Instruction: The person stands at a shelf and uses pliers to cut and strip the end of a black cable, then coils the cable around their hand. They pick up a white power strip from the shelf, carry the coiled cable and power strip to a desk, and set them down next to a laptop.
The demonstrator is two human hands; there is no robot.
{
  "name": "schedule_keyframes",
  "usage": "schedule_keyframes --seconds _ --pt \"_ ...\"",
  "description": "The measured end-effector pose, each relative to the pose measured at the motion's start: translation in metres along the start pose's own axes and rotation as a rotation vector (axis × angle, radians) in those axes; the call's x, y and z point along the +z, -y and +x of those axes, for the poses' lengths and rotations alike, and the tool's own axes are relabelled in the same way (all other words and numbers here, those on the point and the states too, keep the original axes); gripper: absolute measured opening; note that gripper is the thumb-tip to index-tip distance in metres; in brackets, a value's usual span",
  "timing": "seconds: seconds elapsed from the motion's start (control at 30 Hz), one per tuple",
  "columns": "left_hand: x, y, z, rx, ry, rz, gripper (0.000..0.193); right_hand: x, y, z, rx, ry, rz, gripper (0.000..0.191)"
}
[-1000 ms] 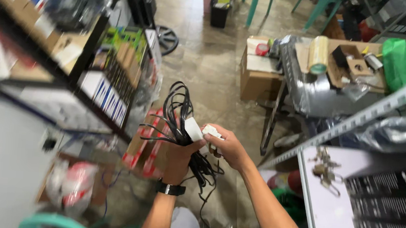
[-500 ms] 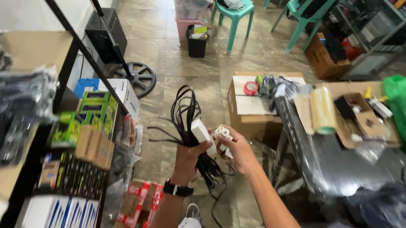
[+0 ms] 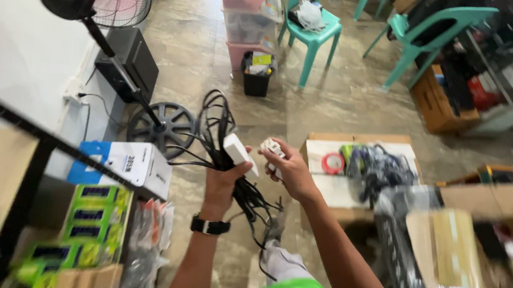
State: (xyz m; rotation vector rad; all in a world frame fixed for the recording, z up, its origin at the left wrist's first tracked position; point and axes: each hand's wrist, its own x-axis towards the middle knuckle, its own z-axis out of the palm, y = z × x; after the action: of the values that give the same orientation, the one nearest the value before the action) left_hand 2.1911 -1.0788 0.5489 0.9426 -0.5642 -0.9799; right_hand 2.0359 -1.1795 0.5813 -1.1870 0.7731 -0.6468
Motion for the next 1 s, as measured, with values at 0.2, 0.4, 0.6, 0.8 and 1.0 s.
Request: schedule_keyframes --seconds 0.2,0.4,0.6,0.8,1.0 --pt "0.007 -0.006 0.17 0.043 -0.105 -0.042 0.049 -0.027 0.047 0.182 -0.032 0.199 0.029 0.039" --pt "-0.01 -0.023 0.332 0.086 -0.169 -0.031 0.052 -0.013 0.083 0.343 0.03 0.244 0.096 0.036" --pt "-0.059 -0.025 0.505 0.047 -0.106 0.011 0.05 -0.001 0.089 0.521 0.028 0.189 -0.012 0.036" --pt "-0.072 -0.067 0.664 0.052 -0.066 0.06 0.048 0.015 0.134 0.667 -0.007 0.165 0.03 0.037" --pt "-0.101 -0.099 0.795 0.076 -0.069 0.067 0.045 0.056 0.164 0.8 -0.043 0.188 0.022 0.04"
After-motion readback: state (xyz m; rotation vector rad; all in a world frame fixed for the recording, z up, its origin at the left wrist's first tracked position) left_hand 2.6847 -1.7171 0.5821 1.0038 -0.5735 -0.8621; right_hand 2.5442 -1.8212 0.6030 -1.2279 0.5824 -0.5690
